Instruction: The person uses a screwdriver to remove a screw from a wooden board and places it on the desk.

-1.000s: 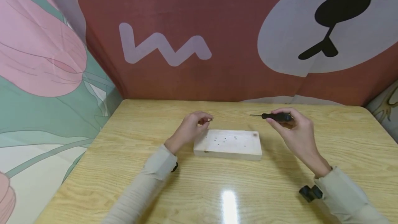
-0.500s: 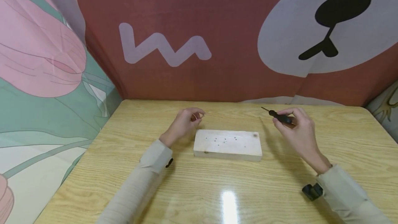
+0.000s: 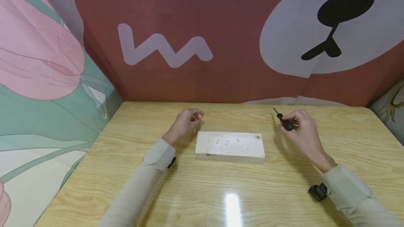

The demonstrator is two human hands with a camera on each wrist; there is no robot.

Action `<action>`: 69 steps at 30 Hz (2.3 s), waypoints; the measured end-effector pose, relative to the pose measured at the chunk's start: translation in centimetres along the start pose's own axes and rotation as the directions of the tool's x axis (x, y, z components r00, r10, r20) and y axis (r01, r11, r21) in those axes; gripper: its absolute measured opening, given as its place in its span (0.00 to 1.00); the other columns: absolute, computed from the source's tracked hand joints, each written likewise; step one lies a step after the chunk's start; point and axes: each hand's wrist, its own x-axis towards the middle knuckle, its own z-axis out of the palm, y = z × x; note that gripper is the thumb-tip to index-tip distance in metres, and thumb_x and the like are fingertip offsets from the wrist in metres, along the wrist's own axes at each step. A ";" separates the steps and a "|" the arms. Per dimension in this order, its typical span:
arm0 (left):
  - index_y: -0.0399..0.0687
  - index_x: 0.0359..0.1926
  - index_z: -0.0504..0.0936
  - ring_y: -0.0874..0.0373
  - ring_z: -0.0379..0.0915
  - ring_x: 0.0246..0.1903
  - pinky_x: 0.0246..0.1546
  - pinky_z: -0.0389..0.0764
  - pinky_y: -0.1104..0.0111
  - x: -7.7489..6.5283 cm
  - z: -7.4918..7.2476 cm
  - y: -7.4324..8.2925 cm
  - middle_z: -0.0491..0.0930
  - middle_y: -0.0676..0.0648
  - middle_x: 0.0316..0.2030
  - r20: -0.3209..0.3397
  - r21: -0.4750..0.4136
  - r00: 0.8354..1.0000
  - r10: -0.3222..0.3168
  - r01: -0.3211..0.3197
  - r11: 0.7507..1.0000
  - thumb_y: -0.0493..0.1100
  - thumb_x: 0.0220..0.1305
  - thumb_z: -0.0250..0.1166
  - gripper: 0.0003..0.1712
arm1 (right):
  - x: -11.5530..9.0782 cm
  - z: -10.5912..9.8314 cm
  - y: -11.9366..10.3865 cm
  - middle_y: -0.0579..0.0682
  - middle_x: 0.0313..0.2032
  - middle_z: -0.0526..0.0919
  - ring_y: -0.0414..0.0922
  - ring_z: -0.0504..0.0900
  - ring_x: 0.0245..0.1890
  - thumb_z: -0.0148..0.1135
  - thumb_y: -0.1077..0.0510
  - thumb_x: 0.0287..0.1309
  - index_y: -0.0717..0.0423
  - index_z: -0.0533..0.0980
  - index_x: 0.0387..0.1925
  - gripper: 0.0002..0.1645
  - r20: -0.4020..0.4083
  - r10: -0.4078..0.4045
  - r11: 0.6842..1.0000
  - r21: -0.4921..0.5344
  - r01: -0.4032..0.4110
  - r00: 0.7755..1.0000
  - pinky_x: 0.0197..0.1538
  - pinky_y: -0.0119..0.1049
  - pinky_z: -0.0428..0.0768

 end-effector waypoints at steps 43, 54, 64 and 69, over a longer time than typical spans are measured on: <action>0.44 0.42 0.86 0.58 0.77 0.29 0.53 0.78 0.61 1.3 0.6 -1.5 0.85 0.46 0.29 0.099 0.071 0.989 -0.111 0.104 0.992 0.34 0.62 0.70 0.07 | -0.1 -0.8 1.0 0.70 0.50 0.78 0.60 0.84 0.43 0.73 0.59 0.51 0.62 0.84 0.43 0.17 0.478 0.284 0.953 -0.240 -0.187 0.831 0.36 0.41 0.81; 0.42 0.41 0.85 0.59 0.78 0.30 0.51 0.80 0.63 1.0 0.5 -1.5 0.86 0.44 0.32 0.157 0.029 0.979 -0.128 0.125 0.992 0.31 0.62 0.68 0.07 | -0.3 -0.9 0.9 0.71 0.52 0.74 0.61 0.82 0.44 0.77 0.56 0.48 0.64 0.84 0.46 0.23 0.527 0.291 0.954 -0.219 -0.204 0.799 0.36 0.43 0.83; 0.40 0.45 0.85 0.57 0.78 0.33 0.33 0.78 0.73 0.8 0.5 -1.3 0.85 0.43 0.36 0.185 0.039 0.972 -0.147 0.143 0.989 0.29 0.63 0.66 0.11 | -0.1 -0.9 0.9 0.72 0.54 0.75 0.58 0.83 0.43 0.77 0.57 0.49 0.65 0.82 0.49 0.25 0.557 0.285 0.956 -0.227 -0.187 0.780 0.33 0.39 0.82; 0.41 0.48 0.85 0.55 0.79 0.37 0.36 0.80 0.71 0.8 0.6 -1.2 0.84 0.43 0.38 0.181 0.067 0.973 -0.145 0.135 0.989 0.30 0.63 0.66 0.12 | 0.0 -1.1 1.0 0.70 0.51 0.78 0.55 0.84 0.41 0.77 0.55 0.49 0.65 0.80 0.50 0.28 0.562 0.288 0.956 -0.216 -0.199 0.775 0.32 0.36 0.81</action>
